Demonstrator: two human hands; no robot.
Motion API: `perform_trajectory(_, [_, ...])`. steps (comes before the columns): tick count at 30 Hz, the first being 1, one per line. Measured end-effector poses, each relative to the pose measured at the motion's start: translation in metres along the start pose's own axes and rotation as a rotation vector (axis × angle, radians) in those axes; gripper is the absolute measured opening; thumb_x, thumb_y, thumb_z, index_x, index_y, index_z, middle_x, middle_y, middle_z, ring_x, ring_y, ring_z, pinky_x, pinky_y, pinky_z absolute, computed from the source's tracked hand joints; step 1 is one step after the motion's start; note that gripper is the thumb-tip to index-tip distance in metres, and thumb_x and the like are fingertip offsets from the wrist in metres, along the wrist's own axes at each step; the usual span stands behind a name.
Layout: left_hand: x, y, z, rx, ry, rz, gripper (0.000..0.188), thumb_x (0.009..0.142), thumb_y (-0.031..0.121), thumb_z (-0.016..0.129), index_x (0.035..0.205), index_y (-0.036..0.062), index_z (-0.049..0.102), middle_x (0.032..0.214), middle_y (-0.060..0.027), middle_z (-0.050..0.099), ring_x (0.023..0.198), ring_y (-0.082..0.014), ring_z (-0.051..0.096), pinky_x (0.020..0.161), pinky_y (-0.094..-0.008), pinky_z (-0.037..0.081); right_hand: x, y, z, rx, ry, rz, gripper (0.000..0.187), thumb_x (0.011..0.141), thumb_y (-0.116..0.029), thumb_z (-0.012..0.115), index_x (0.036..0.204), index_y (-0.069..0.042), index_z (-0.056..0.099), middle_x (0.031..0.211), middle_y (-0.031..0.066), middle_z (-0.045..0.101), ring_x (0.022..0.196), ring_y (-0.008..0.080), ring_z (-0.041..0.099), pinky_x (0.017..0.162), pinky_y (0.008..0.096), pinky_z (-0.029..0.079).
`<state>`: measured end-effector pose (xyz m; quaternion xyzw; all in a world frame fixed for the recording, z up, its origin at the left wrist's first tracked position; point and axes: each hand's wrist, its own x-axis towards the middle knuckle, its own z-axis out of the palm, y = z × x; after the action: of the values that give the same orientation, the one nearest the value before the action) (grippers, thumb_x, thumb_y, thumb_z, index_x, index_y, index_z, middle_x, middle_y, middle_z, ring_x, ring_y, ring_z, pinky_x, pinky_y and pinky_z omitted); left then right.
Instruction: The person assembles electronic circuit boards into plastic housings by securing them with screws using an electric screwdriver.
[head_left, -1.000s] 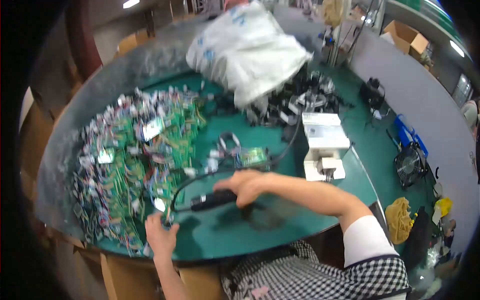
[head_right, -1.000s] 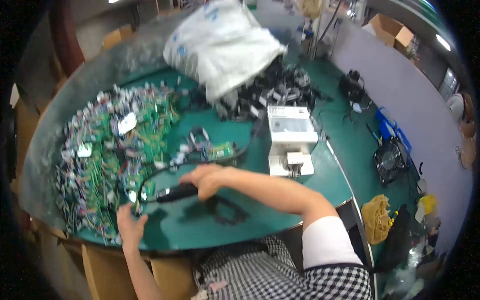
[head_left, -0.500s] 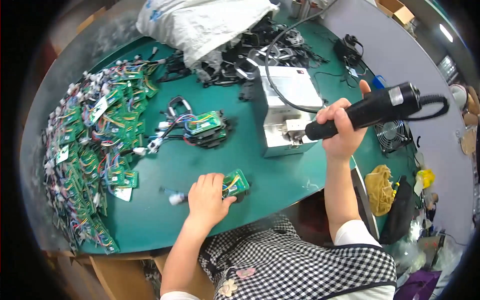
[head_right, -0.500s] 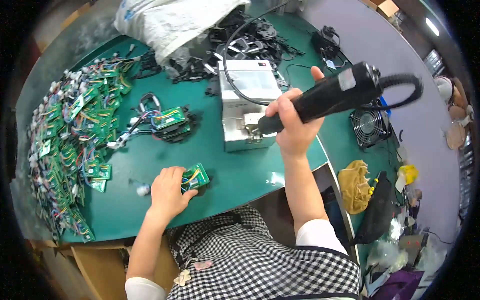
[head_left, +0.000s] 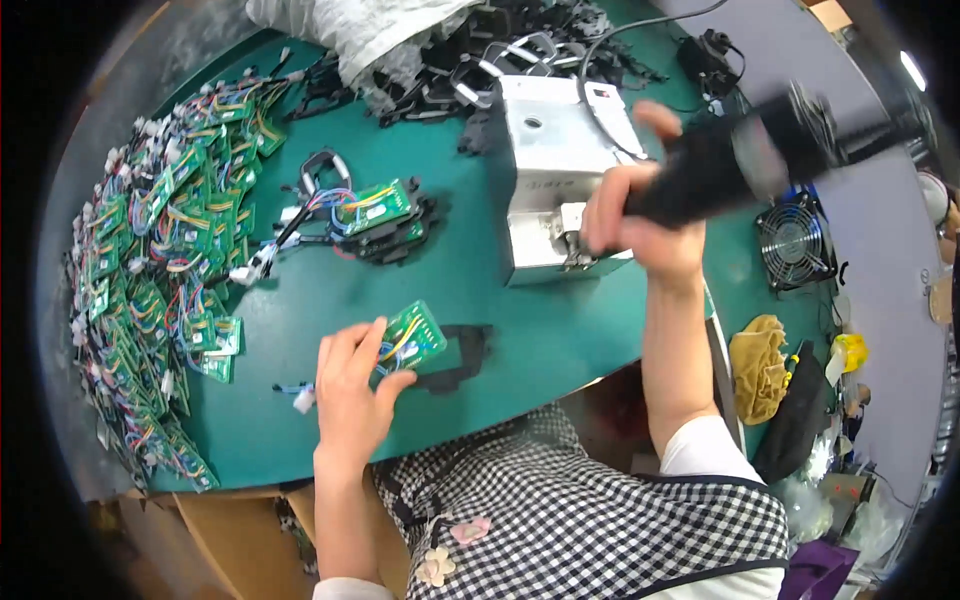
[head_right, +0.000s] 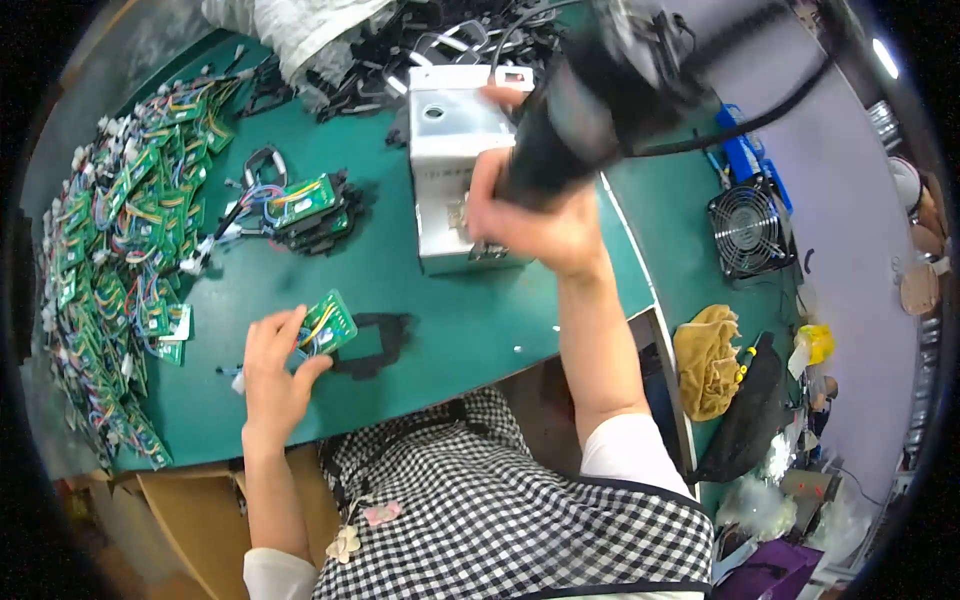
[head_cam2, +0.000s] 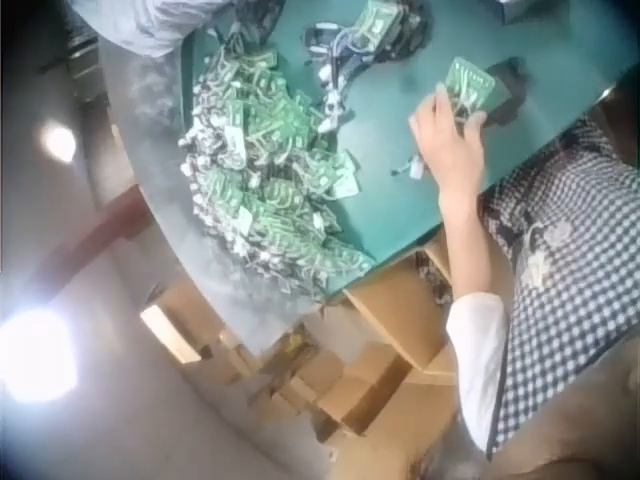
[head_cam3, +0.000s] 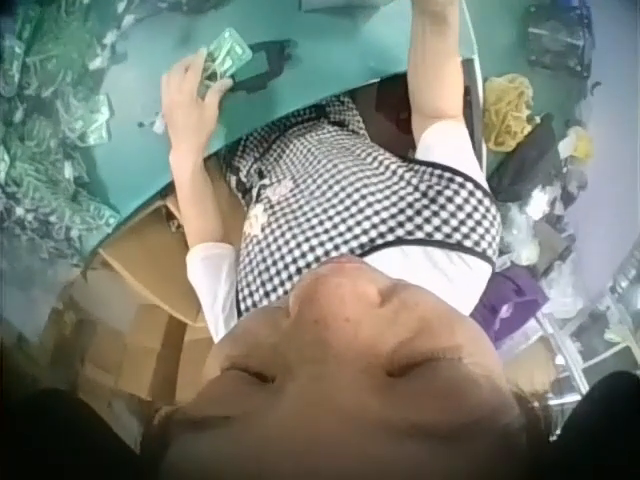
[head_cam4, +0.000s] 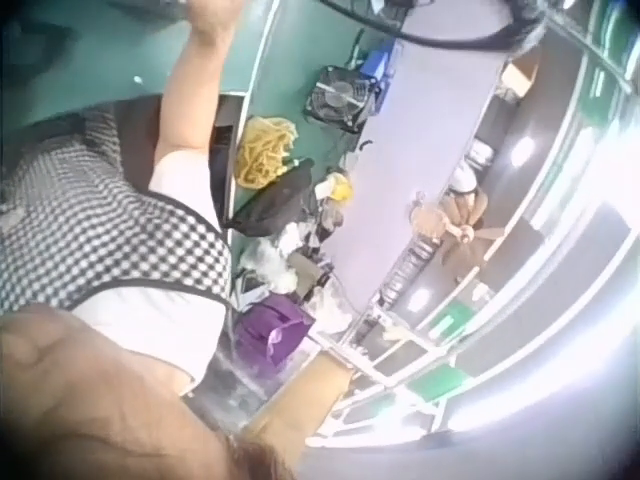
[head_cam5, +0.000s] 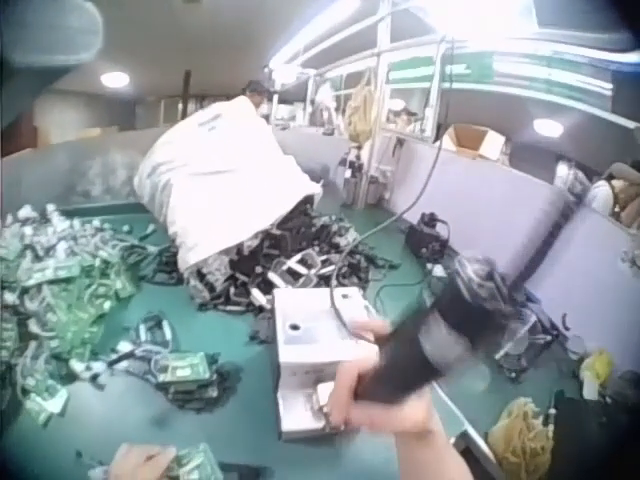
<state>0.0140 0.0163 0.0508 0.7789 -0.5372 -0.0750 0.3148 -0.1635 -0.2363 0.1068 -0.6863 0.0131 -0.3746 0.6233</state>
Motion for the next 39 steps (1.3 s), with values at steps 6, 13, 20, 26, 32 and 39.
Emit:
perform_trajectory(6, [0.002,0.002,-0.003,0.073,-0.059,0.025,0.053,0.058,0.002,0.073,0.109,0.0002,0.057,0.107,-0.0114,0.053,0.097,-0.0297,0.048,0.081,-0.0381,0.041,-0.005,-0.005,0.024,-0.108,0.449,-0.139,0.070,0.069,0.001,0.058,0.132,0.004,0.027,0.059,0.0048,0.054,0.049,0.0139,0.054,0.051,0.0239,0.044])
perform_trajectory(13, [0.004,0.013,0.013,0.080,-0.196,0.052,0.052,0.058,0.004,0.074,0.107,0.0000,0.057,0.105,-0.0105,0.052,0.096,-0.0283,0.048,0.081,-0.0371,0.039,-0.040,0.009,0.086,0.093,0.505,-0.146,0.081,0.078,-0.013,0.058,0.140,-0.011,0.006,0.062,0.0056,0.047,0.052,0.0167,0.051,0.054,0.0344,0.047])
perform_trajectory(20, [0.004,0.013,0.023,0.109,-0.202,0.013,0.054,0.056,0.003,0.075,0.106,0.0001,0.058,0.103,-0.0086,0.053,0.094,-0.0264,0.049,0.078,-0.0362,0.039,-0.041,0.036,0.109,0.060,0.374,-0.004,0.086,0.079,-0.008,0.061,0.139,-0.007,-0.001,0.064,0.0082,0.052,0.054,0.0186,0.053,0.058,0.0343,0.047])
perform_trajectory(26, [0.009,0.009,0.023,0.083,-0.210,0.003,0.053,0.056,0.004,0.075,0.106,0.0005,0.059,0.102,-0.0077,0.052,0.090,-0.0258,0.049,0.075,-0.0357,0.038,-0.035,0.059,0.115,0.089,0.370,-0.017,0.073,0.069,0.008,0.060,0.131,0.005,0.022,0.067,0.0041,0.055,0.054,0.0071,0.048,0.050,0.0187,0.037])
perform_trajectory(32, [0.009,0.009,0.017,0.063,-0.208,0.002,0.049,0.056,0.007,0.075,0.102,0.0023,0.060,0.099,-0.0069,0.052,0.087,-0.0267,0.049,0.072,-0.0362,0.038,-0.038,0.060,0.122,0.066,0.240,0.093,0.069,0.071,0.007,0.059,0.130,0.001,0.024,0.069,0.0052,0.053,0.061,0.0116,0.051,0.057,0.0252,0.043])
perform_trajectory(39, [0.000,0.005,0.024,0.124,-0.196,0.058,0.050,0.056,0.014,0.076,0.103,0.0060,0.061,0.094,-0.0038,0.052,0.087,-0.0219,0.050,0.071,-0.0353,0.039,-0.031,0.058,0.112,-0.035,-0.080,0.077,0.062,0.069,0.007,0.061,0.124,0.000,0.033,0.068,0.0041,0.055,0.056,0.0097,0.051,0.053,0.0230,0.041])
